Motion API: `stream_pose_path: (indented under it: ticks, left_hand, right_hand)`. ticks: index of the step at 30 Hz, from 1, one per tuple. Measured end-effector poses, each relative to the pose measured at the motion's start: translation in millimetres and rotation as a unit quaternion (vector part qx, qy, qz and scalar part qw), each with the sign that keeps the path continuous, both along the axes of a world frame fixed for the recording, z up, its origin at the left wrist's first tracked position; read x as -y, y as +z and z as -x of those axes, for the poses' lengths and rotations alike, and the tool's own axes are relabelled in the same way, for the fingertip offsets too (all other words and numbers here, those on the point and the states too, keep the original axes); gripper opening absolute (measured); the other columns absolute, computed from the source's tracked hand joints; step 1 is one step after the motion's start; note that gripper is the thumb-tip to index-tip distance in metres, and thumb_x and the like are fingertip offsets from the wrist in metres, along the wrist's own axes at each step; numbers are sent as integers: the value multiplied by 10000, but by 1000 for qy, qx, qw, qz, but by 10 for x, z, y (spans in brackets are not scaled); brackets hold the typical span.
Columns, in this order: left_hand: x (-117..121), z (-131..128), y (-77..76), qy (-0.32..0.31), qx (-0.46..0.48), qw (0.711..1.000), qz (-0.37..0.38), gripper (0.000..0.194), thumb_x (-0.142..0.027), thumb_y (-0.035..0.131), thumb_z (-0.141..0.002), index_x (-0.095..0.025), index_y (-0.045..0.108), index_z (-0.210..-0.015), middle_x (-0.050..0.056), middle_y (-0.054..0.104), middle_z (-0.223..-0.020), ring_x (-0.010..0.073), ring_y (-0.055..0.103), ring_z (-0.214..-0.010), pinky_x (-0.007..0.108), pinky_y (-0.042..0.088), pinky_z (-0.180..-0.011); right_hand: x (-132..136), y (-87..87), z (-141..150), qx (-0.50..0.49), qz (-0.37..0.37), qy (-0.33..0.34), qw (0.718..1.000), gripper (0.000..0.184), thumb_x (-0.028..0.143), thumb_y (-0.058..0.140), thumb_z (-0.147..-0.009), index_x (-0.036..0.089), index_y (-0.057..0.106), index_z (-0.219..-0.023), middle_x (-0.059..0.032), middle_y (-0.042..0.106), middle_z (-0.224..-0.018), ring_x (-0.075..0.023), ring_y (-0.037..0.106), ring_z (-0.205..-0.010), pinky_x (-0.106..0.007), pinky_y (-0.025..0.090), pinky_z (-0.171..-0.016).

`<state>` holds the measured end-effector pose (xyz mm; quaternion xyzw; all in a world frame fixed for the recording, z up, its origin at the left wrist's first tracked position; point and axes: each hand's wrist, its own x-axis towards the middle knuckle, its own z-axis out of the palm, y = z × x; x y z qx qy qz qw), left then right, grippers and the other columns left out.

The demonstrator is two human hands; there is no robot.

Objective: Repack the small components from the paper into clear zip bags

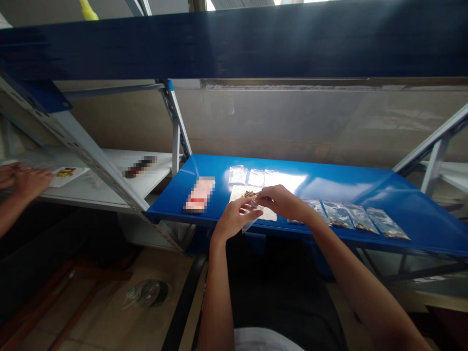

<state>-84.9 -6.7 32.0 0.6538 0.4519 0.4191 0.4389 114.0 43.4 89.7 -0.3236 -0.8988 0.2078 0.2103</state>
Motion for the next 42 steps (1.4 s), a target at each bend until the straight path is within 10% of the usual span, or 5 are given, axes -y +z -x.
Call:
stream_pose_path:
  ticks: [8, 17, 23, 31, 42]
  left_hand:
    - [1, 24, -14, 54, 4, 998, -14, 547, -557, 756, -844, -208, 725, -1264, 101, 753, -1131, 238, 703, -989, 322, 564, -827]
    - [-16, 94, -57, 62, -1, 998, -17, 514, -548, 759, -844, -202, 739, -1223, 94, 767, -1081, 232, 707, -945, 307, 567, -790]
    - [-11, 80, -35, 60, -4, 998, -9, 503, -552, 752, -846, -189, 743, -1194, 89, 768, -1054, 226, 707, -939, 300, 563, -790]
    - [10, 35, 2, 70, -25, 997, -26, 480, -562, 735, -856, -186, 739, -1155, 76, 771, -1023, 225, 708, -930, 304, 554, -777]
    - [-4, 68, -12, 59, 2, 998, -26, 467, -518, 740, -864, -192, 736, -1199, 73, 772, -1051, 227, 702, -949, 317, 537, -829]
  right_hand:
    - [-439, -398, -169, 15, -17, -170, 985, 160, 218, 667, -892, 185, 780, -1000, -64, 743, -838, -177, 635, -701, -277, 418, -655]
    - [-589, -890, -84, 47, -16, -190, 981, 108, 147, 668, -870, 156, 761, -925, -78, 726, -879, -183, 628, -792, -264, 409, -700]
    - [-533, -664, -74, 7, 3, -200, 980, 154, 180, 598, -933, 137, 745, -912, -101, 754, -895, -194, 641, -788, -272, 414, -676]
    - [-231, -88, 90, 17, 30, -15, 999, 200, 253, 592, -974, 163, 748, -886, -66, 749, -810, -168, 640, -690, -269, 418, -629]
    - [-223, 25, 98, 39, 7, 73, 997, 259, 293, 582, -979, 171, 798, -906, -69, 759, -805, -152, 628, -638, -263, 421, -601]
